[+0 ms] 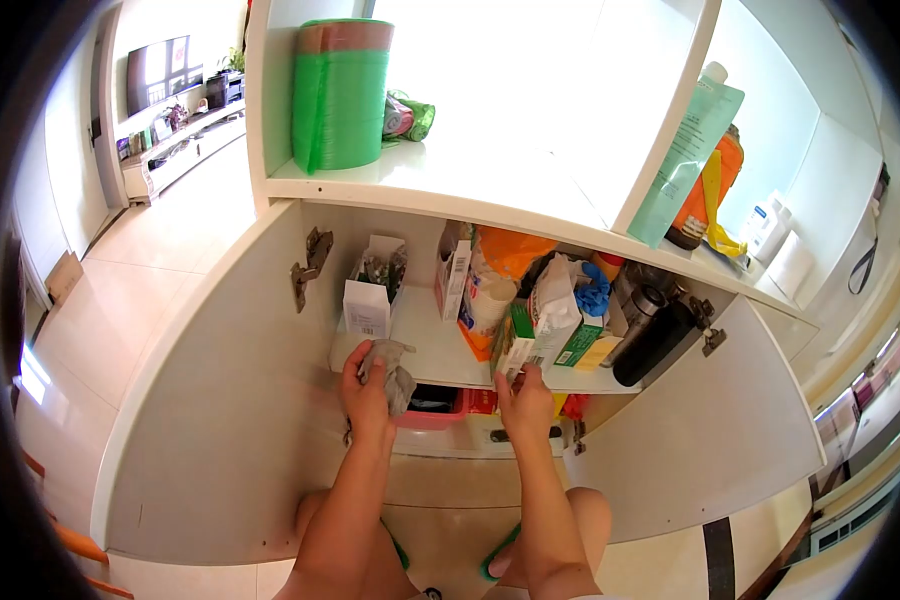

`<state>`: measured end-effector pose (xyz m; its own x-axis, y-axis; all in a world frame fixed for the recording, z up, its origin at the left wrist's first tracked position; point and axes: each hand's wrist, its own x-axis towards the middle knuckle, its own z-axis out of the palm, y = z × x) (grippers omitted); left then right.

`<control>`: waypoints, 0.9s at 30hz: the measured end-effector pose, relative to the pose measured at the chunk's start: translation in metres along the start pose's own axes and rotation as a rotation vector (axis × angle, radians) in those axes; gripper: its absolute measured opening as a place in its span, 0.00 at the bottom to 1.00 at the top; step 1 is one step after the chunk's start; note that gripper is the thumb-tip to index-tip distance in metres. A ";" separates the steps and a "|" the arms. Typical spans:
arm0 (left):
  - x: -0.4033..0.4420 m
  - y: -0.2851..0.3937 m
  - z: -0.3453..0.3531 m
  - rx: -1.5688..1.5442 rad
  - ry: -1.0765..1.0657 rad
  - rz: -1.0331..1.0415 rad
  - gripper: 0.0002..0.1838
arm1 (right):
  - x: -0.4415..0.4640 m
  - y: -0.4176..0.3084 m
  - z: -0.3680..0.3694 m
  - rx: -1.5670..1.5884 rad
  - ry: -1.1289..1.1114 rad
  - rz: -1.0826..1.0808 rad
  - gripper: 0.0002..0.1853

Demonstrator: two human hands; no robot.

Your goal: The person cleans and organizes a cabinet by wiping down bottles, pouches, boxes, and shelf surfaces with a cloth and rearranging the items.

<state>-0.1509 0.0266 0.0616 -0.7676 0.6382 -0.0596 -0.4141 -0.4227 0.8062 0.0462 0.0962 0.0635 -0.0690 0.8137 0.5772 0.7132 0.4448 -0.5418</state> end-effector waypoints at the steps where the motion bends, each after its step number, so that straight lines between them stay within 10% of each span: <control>1: 0.000 0.001 0.000 0.001 0.000 0.000 0.15 | 0.003 0.000 0.001 0.000 0.000 0.001 0.20; 27: 0.005 0.000 -0.003 -0.043 0.000 -0.022 0.16 | 0.002 -0.006 0.000 -0.106 0.092 0.033 0.18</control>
<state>-0.1558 0.0280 0.0595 -0.7581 0.6476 -0.0773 -0.4515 -0.4357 0.7787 0.0422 0.0950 0.0676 0.0163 0.7873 0.6164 0.7842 0.3724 -0.4964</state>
